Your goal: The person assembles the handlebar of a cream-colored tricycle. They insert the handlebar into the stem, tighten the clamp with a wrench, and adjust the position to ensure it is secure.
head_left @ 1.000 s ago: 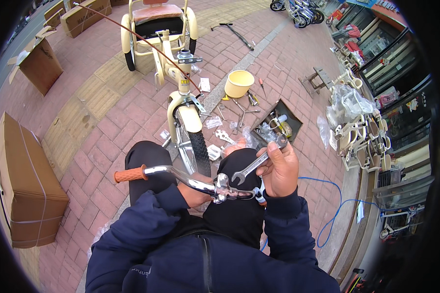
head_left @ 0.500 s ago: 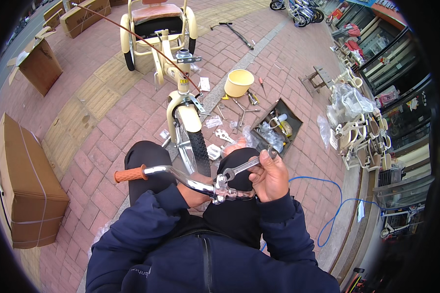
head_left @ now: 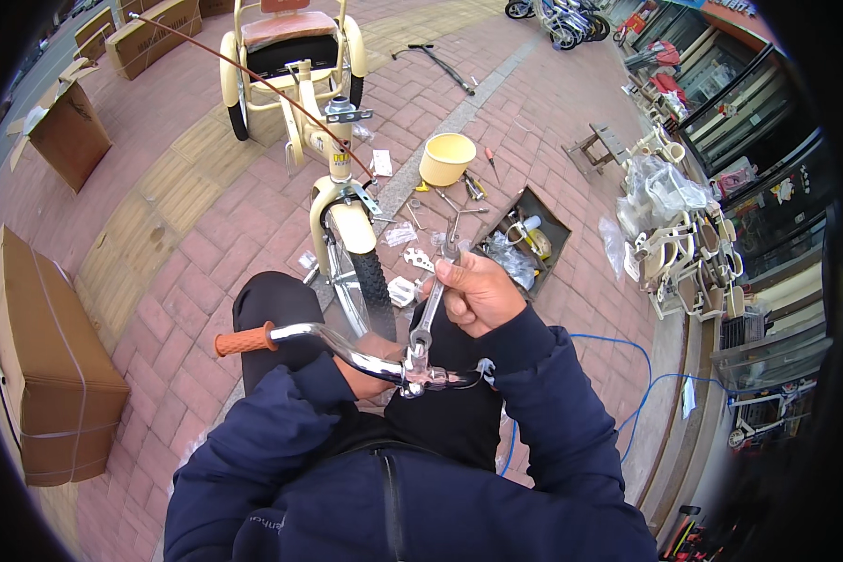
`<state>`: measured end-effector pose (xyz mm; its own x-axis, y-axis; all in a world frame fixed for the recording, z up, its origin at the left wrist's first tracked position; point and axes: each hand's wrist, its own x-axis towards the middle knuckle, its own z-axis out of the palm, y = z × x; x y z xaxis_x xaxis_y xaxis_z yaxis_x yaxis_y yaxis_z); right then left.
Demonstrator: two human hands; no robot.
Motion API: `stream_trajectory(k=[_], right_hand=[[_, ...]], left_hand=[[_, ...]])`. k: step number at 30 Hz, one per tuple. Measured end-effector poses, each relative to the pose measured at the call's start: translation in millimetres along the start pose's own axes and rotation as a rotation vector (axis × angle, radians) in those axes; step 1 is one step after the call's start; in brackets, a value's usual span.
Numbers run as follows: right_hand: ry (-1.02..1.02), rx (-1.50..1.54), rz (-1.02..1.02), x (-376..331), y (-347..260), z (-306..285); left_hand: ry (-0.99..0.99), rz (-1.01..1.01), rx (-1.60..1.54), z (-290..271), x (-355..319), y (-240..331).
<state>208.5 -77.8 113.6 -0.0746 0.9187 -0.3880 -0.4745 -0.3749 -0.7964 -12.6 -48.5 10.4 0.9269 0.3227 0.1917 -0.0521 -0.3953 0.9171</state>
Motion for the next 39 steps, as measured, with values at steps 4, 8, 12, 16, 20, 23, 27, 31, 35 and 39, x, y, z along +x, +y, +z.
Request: stream_trajectory(k=[4,8,12,16,20,23,27,31,35,39], right_hand=[[-0.271,-0.591,0.147,46,-18,61],[-0.577,-1.588,-0.496,26,-3,136],[-0.266,-1.315,-0.742,-19,-34,119],[0.047,-1.387,-0.358,-42,-51,76],[-0.031,-1.441,-0.446,-47,-27,54],[0.065,-1.424,-0.460,-45,-18,45],[0.014,-1.430,-0.474,-34,-23,38],[-0.020,-1.498,-0.472,-20,-27,33],[-0.037,-1.473,-0.491,-13,-27,27],[-0.075,-1.436,-0.456,-7,-27,22]], left_hand=[[0.098,0.032,0.074,5,0,-2],[0.275,0.204,0.340,8,-3,-2],[0.158,0.063,0.071,7,-2,-4],[0.031,-0.060,-0.098,2,-1,-4],[-0.045,-0.203,-0.170,-2,5,5],[0.013,-0.230,-0.426,-2,6,13],[-0.042,-0.370,-0.695,-4,5,12],[-0.078,-0.280,-0.665,-11,2,4],[0.021,-0.335,-0.810,-14,-19,10],[0.003,-0.358,-0.773,1,-41,23]])
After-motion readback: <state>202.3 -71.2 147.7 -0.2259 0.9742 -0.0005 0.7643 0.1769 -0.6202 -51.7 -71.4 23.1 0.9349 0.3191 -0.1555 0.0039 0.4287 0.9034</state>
